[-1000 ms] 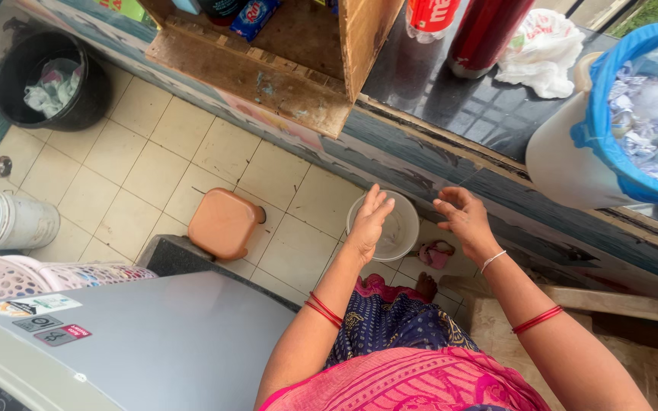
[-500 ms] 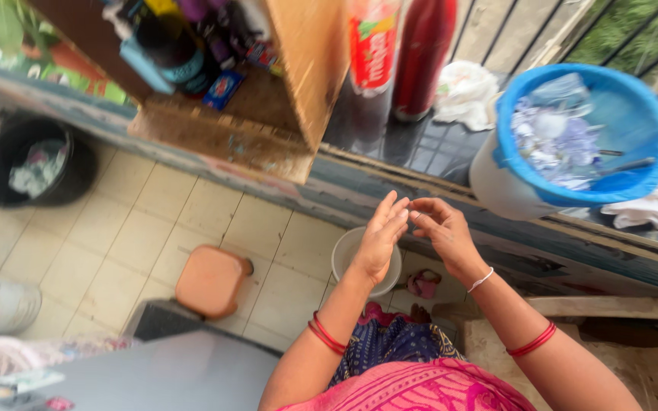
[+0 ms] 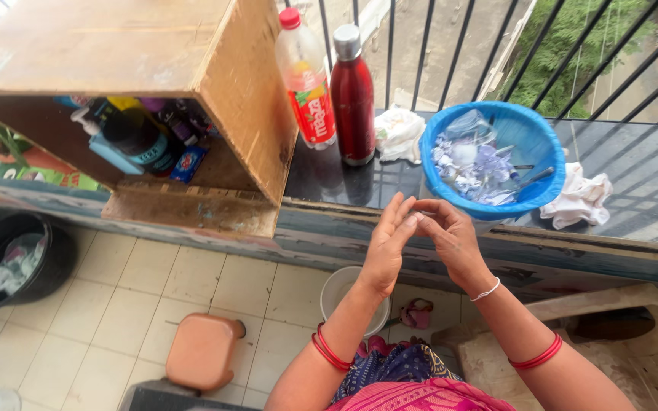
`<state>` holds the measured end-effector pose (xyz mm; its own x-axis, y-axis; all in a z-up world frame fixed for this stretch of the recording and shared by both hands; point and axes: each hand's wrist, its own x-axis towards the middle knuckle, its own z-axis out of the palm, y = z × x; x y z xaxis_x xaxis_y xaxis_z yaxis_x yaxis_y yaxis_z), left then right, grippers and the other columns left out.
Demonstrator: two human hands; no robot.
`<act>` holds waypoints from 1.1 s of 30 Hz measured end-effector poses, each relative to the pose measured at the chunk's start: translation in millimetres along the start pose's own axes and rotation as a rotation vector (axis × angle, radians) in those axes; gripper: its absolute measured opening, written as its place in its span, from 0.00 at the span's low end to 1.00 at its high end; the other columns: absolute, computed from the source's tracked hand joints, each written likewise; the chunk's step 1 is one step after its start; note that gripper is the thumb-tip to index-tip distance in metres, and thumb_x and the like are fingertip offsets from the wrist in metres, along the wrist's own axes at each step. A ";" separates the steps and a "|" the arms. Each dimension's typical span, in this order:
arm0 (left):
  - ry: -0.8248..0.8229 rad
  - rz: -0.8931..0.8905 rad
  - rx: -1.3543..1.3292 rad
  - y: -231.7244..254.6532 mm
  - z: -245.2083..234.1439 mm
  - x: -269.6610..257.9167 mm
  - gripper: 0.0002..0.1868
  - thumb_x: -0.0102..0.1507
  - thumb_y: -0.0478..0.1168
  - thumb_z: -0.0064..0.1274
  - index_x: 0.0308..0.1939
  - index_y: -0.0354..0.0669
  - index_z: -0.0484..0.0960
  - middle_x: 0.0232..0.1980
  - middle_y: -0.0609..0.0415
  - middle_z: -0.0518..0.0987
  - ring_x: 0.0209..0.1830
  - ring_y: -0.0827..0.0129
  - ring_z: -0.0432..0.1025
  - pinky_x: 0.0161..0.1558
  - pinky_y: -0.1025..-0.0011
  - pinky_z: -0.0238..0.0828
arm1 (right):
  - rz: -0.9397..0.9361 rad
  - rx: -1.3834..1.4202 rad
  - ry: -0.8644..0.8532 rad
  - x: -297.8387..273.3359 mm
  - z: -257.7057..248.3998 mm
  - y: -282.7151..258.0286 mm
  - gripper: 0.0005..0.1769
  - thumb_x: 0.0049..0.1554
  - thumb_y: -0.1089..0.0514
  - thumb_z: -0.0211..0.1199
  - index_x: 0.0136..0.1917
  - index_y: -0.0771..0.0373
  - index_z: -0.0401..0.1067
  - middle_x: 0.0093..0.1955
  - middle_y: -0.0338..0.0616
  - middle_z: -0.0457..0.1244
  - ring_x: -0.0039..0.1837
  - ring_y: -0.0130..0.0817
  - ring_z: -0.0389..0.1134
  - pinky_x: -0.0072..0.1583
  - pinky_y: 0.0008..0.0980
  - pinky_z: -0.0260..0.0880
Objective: The person stands on a balcony and sorts through a blue bucket filled with trash. They pick up various items, including plastic wrappers and a small box, inspect them, and place them into a white bucket on the floor. The person handles the items one by one throughout the clip.
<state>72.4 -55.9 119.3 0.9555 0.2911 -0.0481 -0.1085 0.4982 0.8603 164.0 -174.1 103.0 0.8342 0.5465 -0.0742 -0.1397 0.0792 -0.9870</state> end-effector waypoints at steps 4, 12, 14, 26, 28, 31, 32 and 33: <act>-0.053 0.032 0.033 1.6 18.7 20.0 0.39 0.71 0.42 0.44 0.81 0.35 0.45 0.82 0.41 0.56 0.81 0.59 0.53 0.76 0.64 0.47 | -0.053 -0.003 0.041 6.4 -12.1 -13.6 0.18 0.60 0.59 0.63 0.63 0.67 0.72 0.53 0.45 0.70 0.51 0.28 0.71 0.55 0.29 0.72; -0.144 0.094 0.078 -1.6 49.4 50.7 0.38 0.71 0.42 0.43 0.81 0.35 0.46 0.82 0.40 0.56 0.80 0.55 0.54 0.73 0.64 0.57 | -0.174 0.062 0.072 17.5 -39.3 -33.1 0.21 0.61 0.60 0.64 0.65 0.69 0.69 0.56 0.46 0.69 0.50 0.30 0.73 0.51 0.27 0.76; -0.144 0.100 0.091 -3.9 54.8 55.6 0.37 0.71 0.42 0.43 0.81 0.35 0.47 0.81 0.40 0.57 0.79 0.54 0.56 0.72 0.64 0.58 | -0.178 0.052 0.075 19.3 -47.5 -37.2 0.20 0.60 0.59 0.63 0.64 0.67 0.70 0.54 0.46 0.70 0.50 0.28 0.73 0.50 0.27 0.76; -0.116 0.425 0.798 -50.7 88.2 93.6 0.33 0.70 0.44 0.48 0.76 0.30 0.61 0.73 0.30 0.68 0.75 0.39 0.63 0.72 0.56 0.58 | -0.414 -1.487 0.279 65.0 -150.8 -82.3 0.08 0.55 0.56 0.67 0.47 0.51 0.84 0.51 0.38 0.72 0.50 0.43 0.71 0.52 0.43 0.72; -0.128 0.503 0.937 -57.7 94.3 94.9 0.31 0.69 0.43 0.48 0.73 0.29 0.65 0.71 0.30 0.69 0.73 0.35 0.62 0.72 0.54 0.58 | -0.338 -1.716 0.222 72.0 -155.5 -81.9 0.09 0.55 0.56 0.64 0.45 0.48 0.84 0.50 0.35 0.72 0.53 0.42 0.70 0.53 0.42 0.71; -0.150 0.645 1.145 -62.6 97.2 94.0 0.27 0.68 0.41 0.48 0.68 0.30 0.69 0.69 0.33 0.72 0.73 0.33 0.62 0.71 0.51 0.58 | -0.150 -2.000 0.096 80.8 -147.0 -80.2 0.11 0.56 0.56 0.60 0.43 0.45 0.84 0.48 0.33 0.72 0.56 0.37 0.69 0.55 0.39 0.68; -0.160 0.680 1.197 -62.4 96.5 94.8 0.26 0.68 0.41 0.48 0.68 0.30 0.70 0.68 0.35 0.73 0.73 0.34 0.62 0.72 0.51 0.58 | -0.104 -2.028 0.090 82.7 -144.3 -80.3 0.11 0.56 0.55 0.60 0.43 0.46 0.84 0.48 0.34 0.72 0.57 0.38 0.69 0.55 0.39 0.67; -0.168 0.710 1.249 -62.9 95.0 93.6 0.26 0.67 0.41 0.48 0.67 0.30 0.71 0.67 0.36 0.75 0.73 0.34 0.62 0.72 0.50 0.58 | -0.056 -2.055 0.077 82.6 -143.0 -79.1 0.12 0.57 0.55 0.59 0.42 0.46 0.84 0.47 0.34 0.72 0.58 0.38 0.68 0.55 0.40 0.66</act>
<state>194.8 -137.6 108.9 0.8325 0.0275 0.5534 -0.3431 -0.7585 0.5540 320.2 -254.5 154.6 0.8391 0.5440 0.0048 0.5111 -0.7914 0.3354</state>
